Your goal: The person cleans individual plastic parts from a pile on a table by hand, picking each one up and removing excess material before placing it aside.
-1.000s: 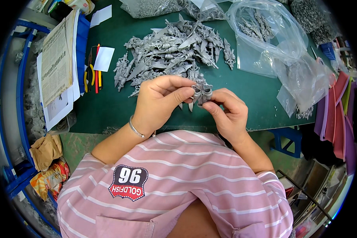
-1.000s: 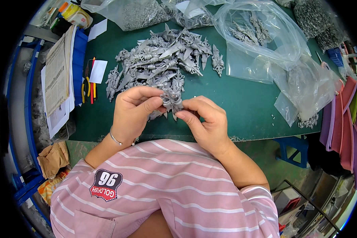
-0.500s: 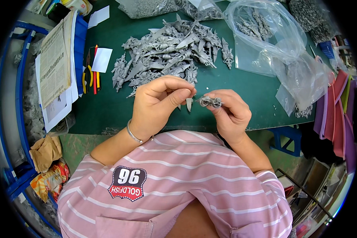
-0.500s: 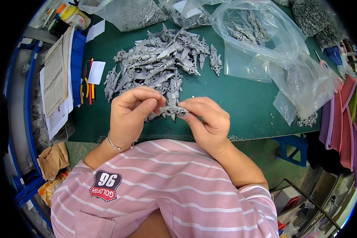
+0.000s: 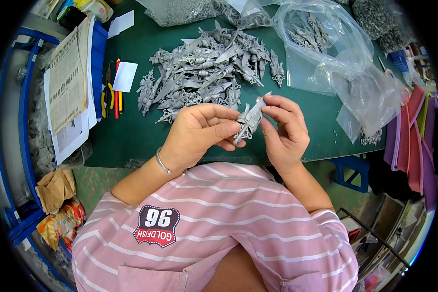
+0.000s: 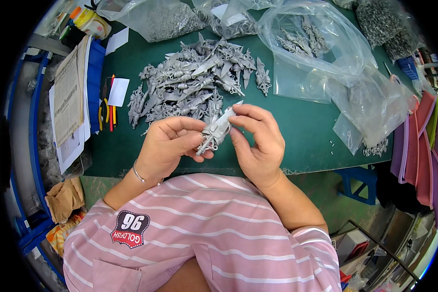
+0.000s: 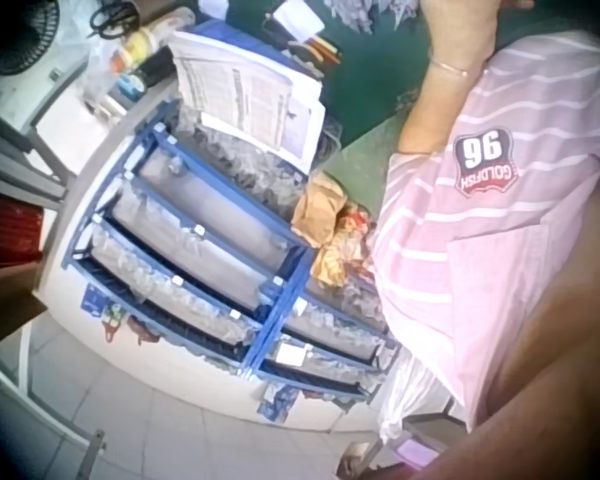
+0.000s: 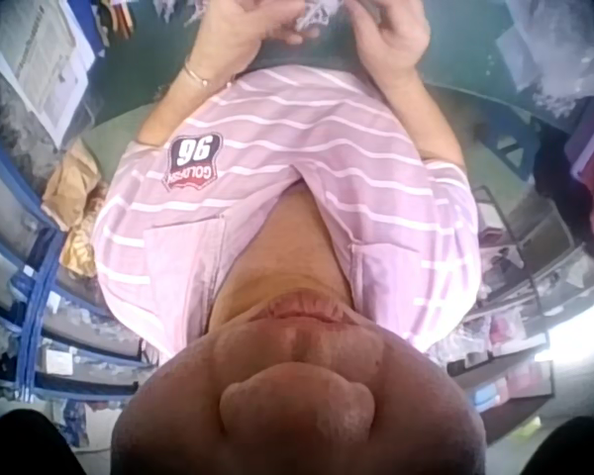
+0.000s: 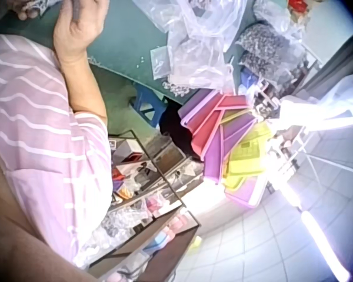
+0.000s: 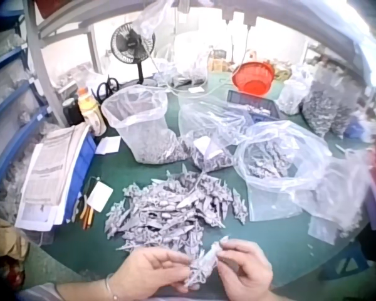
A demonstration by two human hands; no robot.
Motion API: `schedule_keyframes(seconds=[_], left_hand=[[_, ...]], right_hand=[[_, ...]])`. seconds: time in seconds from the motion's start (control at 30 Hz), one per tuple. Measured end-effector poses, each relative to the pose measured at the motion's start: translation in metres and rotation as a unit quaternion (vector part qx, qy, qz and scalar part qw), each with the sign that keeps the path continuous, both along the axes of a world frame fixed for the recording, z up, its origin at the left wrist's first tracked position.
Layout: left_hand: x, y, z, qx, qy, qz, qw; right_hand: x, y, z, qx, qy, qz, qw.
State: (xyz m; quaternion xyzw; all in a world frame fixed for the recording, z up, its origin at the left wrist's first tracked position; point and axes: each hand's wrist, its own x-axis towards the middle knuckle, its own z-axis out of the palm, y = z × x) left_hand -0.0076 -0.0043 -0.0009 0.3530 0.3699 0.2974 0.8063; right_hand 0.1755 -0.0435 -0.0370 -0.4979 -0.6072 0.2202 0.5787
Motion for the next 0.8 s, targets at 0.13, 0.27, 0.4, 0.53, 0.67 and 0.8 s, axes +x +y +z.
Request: schedule_keyframes(seconds=[0.13,0.27,0.4,0.53,0.67,0.8], left_hand=[[0.002,0.000,-0.001,0.018,0.020,0.001,1.000],[0.003,0.000,-0.001,0.022,0.031,0.000,0.999],[0.004,0.000,-0.007,0.031,0.044,-0.010,0.999],[0.003,0.000,-0.019,-0.170,-0.084,-0.048,0.981],[-0.007,0.004,-0.022,-0.242,-0.170,0.012,0.955],[-0.029,0.011,-0.019,-0.104,-0.195,0.104,0.970]], right_hand=[[-0.002,0.000,0.001,-0.019,0.177,0.023,0.984],[-0.005,0.001,0.011,-0.042,0.276,0.047,0.959],[-0.011,0.001,0.027,-0.084,0.254,0.051,0.962],[-0.012,0.008,0.033,0.158,-0.112,0.115,0.974],[-0.019,0.009,0.034,0.164,-0.125,0.260,0.944],[-0.008,0.016,0.009,-0.020,-0.164,0.084,0.983]])
